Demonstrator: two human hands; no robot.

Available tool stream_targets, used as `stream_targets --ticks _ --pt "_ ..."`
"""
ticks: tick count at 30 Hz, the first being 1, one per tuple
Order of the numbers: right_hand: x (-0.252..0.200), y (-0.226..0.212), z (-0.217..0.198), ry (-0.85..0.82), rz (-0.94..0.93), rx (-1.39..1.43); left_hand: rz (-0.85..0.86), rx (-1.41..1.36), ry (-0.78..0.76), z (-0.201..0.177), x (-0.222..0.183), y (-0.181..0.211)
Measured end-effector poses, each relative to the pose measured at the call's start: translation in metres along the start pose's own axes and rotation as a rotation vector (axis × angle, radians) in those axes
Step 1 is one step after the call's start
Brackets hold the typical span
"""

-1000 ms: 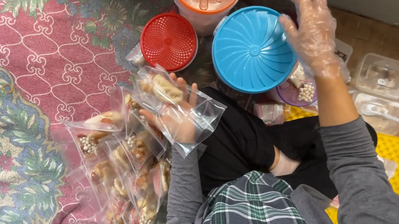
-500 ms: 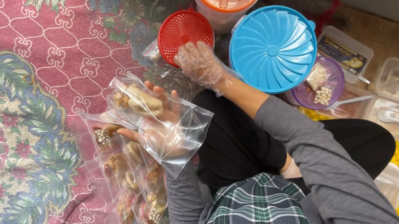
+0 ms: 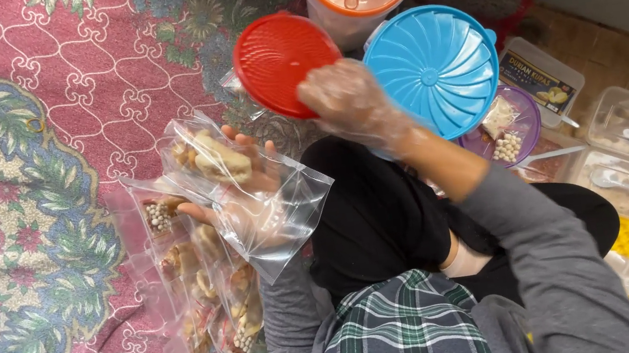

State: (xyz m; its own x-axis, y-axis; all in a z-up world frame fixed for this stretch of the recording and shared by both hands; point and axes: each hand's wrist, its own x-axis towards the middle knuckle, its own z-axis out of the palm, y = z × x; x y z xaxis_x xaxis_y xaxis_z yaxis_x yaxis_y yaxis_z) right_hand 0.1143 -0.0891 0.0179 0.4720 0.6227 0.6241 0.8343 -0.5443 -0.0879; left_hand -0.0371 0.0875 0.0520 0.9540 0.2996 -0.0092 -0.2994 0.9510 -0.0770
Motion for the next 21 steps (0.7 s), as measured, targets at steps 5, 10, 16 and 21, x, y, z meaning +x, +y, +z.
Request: stream_targets --ticks 5,10,16,21 --pt "-0.053 0.009 -0.103 -0.123 -0.015 -0.167 0.037 0.07 0.044 0.006 0.004 0.012" --pt "-0.06 0.013 -0.164 -0.555 0.16 -0.078 0.072 0.004 0.074 0.003 0.008 0.01" --pt "0.016 0.009 -0.18 -1.127 0.523 0.014 0.12 -0.028 0.086 0.013 0.005 0.006" --pt "0.061 0.009 -0.085 -0.568 0.364 0.326 0.148 0.024 0.105 0.018 0.006 0.002"
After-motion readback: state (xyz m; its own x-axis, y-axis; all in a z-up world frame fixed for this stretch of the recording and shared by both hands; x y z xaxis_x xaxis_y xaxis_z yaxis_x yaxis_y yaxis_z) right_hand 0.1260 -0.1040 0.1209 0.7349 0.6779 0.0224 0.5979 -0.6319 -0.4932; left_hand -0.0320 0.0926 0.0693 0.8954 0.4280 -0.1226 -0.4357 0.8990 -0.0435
